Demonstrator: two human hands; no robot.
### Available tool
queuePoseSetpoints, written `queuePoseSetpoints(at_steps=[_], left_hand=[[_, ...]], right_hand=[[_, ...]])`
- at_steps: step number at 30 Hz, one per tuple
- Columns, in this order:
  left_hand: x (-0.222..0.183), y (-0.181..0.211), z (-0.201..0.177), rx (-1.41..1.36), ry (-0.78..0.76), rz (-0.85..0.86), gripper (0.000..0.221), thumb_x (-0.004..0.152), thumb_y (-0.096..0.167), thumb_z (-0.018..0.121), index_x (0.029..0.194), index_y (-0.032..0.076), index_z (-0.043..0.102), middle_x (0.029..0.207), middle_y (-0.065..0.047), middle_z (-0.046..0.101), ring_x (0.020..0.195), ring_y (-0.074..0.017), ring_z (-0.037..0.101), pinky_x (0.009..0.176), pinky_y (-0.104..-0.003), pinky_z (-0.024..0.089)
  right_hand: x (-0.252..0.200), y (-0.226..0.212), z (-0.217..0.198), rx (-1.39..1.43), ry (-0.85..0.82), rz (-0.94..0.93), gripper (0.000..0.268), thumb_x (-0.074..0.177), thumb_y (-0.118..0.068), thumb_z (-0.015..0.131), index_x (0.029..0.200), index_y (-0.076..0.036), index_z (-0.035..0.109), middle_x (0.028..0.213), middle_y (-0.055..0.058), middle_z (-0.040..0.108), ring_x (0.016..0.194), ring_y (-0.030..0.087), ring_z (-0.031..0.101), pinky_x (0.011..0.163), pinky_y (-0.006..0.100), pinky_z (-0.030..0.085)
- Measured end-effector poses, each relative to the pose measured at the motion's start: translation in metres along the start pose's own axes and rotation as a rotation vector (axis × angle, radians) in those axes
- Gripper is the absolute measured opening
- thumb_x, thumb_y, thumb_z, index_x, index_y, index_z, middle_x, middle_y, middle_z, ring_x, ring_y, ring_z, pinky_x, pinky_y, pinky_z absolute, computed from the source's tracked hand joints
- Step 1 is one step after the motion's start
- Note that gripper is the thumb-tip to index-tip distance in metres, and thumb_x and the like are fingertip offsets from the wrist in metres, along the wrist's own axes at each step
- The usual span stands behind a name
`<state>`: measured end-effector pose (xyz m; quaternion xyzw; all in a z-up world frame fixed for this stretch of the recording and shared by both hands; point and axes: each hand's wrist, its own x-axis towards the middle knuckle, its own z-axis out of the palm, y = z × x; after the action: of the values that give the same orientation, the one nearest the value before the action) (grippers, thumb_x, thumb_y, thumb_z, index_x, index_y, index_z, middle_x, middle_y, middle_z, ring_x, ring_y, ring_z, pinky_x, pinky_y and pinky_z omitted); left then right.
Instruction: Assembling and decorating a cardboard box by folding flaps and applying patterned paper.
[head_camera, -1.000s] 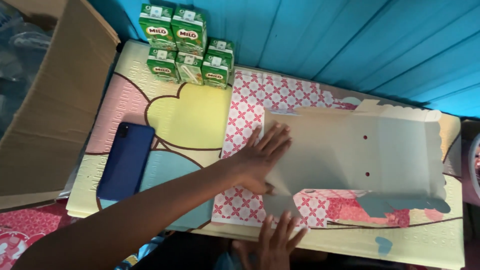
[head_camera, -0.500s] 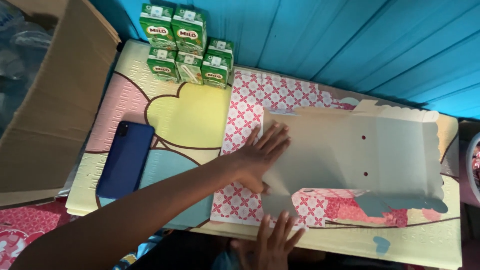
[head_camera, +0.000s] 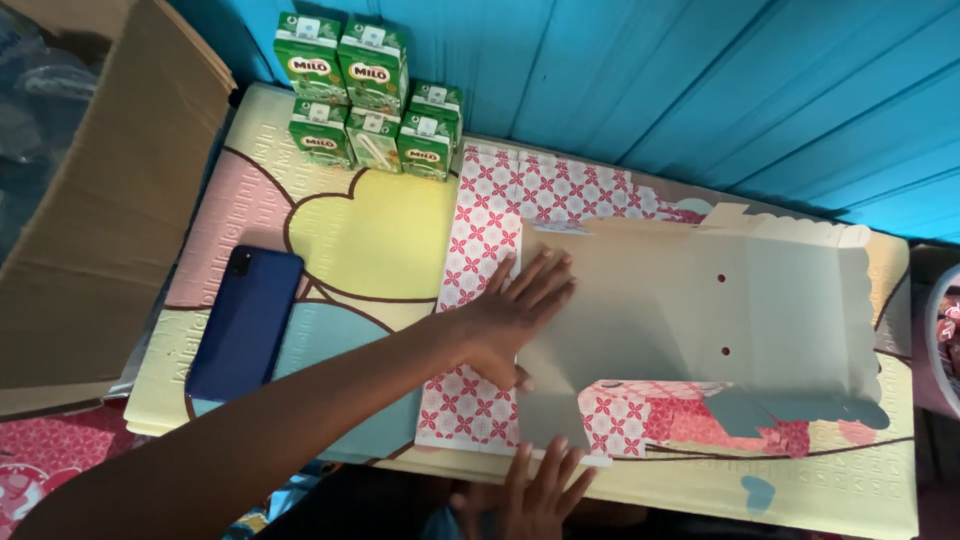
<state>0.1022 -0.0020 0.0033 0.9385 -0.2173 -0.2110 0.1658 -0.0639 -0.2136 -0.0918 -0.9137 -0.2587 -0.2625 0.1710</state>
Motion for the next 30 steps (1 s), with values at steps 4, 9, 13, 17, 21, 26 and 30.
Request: queuePoseSetpoints(at_steps=[4, 9, 13, 17, 21, 26, 30], left_hand=[[0.002, -0.004, 0.007, 0.005, 0.054, 0.021, 0.142, 0.076, 0.06, 0.086, 0.163, 0.002, -0.011, 0.168, -0.022, -0.028, 0.152, -0.0406, -0.031, 0.12, -0.064, -0.014], [0.003, -0.007, 0.012, -0.024, 0.108, 0.049, 0.138, 0.075, 0.055, 0.084, 0.164, 0.003, -0.008, 0.169, -0.021, -0.026, 0.154, -0.0394, -0.029, 0.121, -0.064, -0.013], [-0.001, -0.003, 0.005, -0.025, 0.066, 0.022, 0.142, 0.076, 0.053, 0.089, 0.164, 0.003, -0.011, 0.169, -0.021, -0.027, 0.153, -0.0399, -0.03, 0.121, -0.064, -0.014], [-0.001, -0.003, 0.005, -0.01, 0.065, 0.026, 0.138, 0.08, 0.057, 0.085, 0.164, 0.003, -0.011, 0.169, -0.02, -0.026, 0.153, -0.0403, -0.031, 0.12, -0.064, -0.014], [0.002, -0.005, 0.012, -0.011, 0.071, 0.025, 0.143, 0.075, 0.051, 0.091, 0.164, 0.003, -0.01, 0.169, -0.021, -0.026, 0.153, -0.0418, -0.029, 0.121, -0.064, -0.013], [0.005, -0.01, 0.023, 0.053, 0.194, 0.053, 0.14, 0.074, 0.061, 0.085, 0.164, 0.003, -0.004, 0.17, -0.022, -0.019, 0.155, -0.0424, -0.022, 0.121, -0.066, -0.008], [0.0, -0.005, 0.009, -0.027, 0.105, 0.031, 0.146, 0.073, 0.058, 0.091, 0.164, 0.004, -0.009, 0.17, -0.021, -0.024, 0.155, -0.0409, -0.026, 0.121, -0.064, -0.012]], right_hand=[[0.062, -0.005, -0.023, -0.016, -0.228, -0.074, 0.095, 0.094, -0.071, 0.042, 0.156, 0.0, 0.03, 0.164, 0.036, 0.02, 0.155, 0.056, 0.015, 0.123, 0.076, 0.009], [0.084, -0.006, -0.033, -0.044, -0.346, -0.053, 0.091, 0.094, -0.067, 0.044, 0.163, -0.01, 0.025, 0.171, 0.024, 0.018, 0.159, 0.045, 0.015, 0.123, 0.071, 0.007], [0.014, 0.008, 0.0, -0.128, -0.111, -0.114, 0.079, 0.098, -0.066, 0.039, 0.149, -0.005, 0.042, 0.155, 0.033, 0.039, 0.146, 0.055, 0.036, 0.119, 0.075, 0.024], [-0.015, 0.003, 0.0, -0.034, -0.109, -0.049, 0.1, 0.089, -0.081, 0.042, 0.158, -0.01, 0.035, 0.162, 0.034, 0.032, 0.153, 0.057, 0.027, 0.123, 0.076, 0.019], [0.059, -0.008, -0.024, 0.015, -0.236, -0.054, 0.104, 0.09, -0.079, 0.041, 0.162, -0.007, 0.019, 0.168, 0.034, 0.013, 0.155, 0.06, 0.01, 0.124, 0.077, 0.009], [0.084, -0.004, -0.032, 0.064, -0.417, -0.043, 0.098, 0.092, -0.069, 0.048, 0.164, -0.009, 0.018, 0.171, 0.029, 0.007, 0.159, 0.05, 0.002, 0.121, 0.071, 0.0], [0.021, 0.007, -0.004, -0.083, -0.201, -0.15, 0.103, 0.093, -0.084, 0.031, 0.164, -0.009, 0.019, 0.165, 0.034, 0.021, 0.154, 0.057, 0.019, 0.123, 0.076, 0.011]])
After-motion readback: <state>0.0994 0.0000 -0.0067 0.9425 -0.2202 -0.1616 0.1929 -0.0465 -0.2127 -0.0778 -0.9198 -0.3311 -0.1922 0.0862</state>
